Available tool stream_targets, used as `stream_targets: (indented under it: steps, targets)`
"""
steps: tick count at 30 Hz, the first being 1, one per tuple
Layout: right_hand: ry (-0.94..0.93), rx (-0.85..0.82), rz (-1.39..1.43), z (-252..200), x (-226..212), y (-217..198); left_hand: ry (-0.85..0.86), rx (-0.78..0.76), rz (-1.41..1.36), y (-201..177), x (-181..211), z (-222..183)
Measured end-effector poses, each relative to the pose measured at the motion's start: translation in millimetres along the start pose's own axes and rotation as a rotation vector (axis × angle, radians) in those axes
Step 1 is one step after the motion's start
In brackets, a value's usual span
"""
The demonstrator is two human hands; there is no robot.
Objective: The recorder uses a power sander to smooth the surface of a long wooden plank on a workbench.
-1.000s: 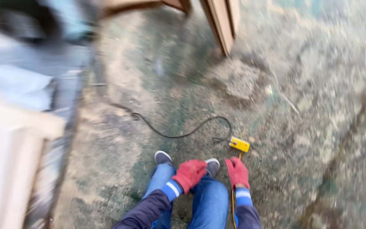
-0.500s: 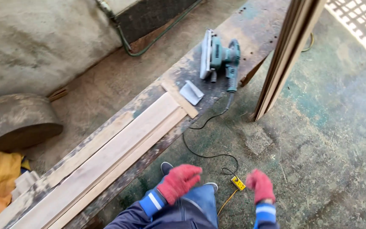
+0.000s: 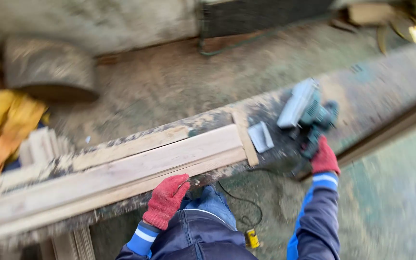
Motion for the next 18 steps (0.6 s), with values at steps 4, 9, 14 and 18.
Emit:
stream_targets:
  steps: [4,9,14,18]
  targets:
    - [0.222,-0.197,0.035,17.0,17.0,28.0,-0.126,0.085,-0.005,-18.4,-3.8,1.7]
    - [0.289,-0.348,0.218,10.4,27.1,57.3,-0.088,0.232,0.073,-25.1,-4.4,-7.0]
    - [0.186,-0.273,0.305,-19.3,27.0,108.2,-0.117,0.218,0.085,-24.3,-1.4,-11.6]
    - [0.13,-0.229,0.175,-27.1,27.0,121.6,-0.066,0.202,0.049,-15.3,-4.7,-21.6]
Point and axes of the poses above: each hand's wrist, its own z-axis towards the middle knuckle, its own y-axis out of the palm, x = y × z, the point moved 10 cm from there along z, towards the middle knuckle, and after that the axes turned 15 degrees about z, right-handed, at the moved point
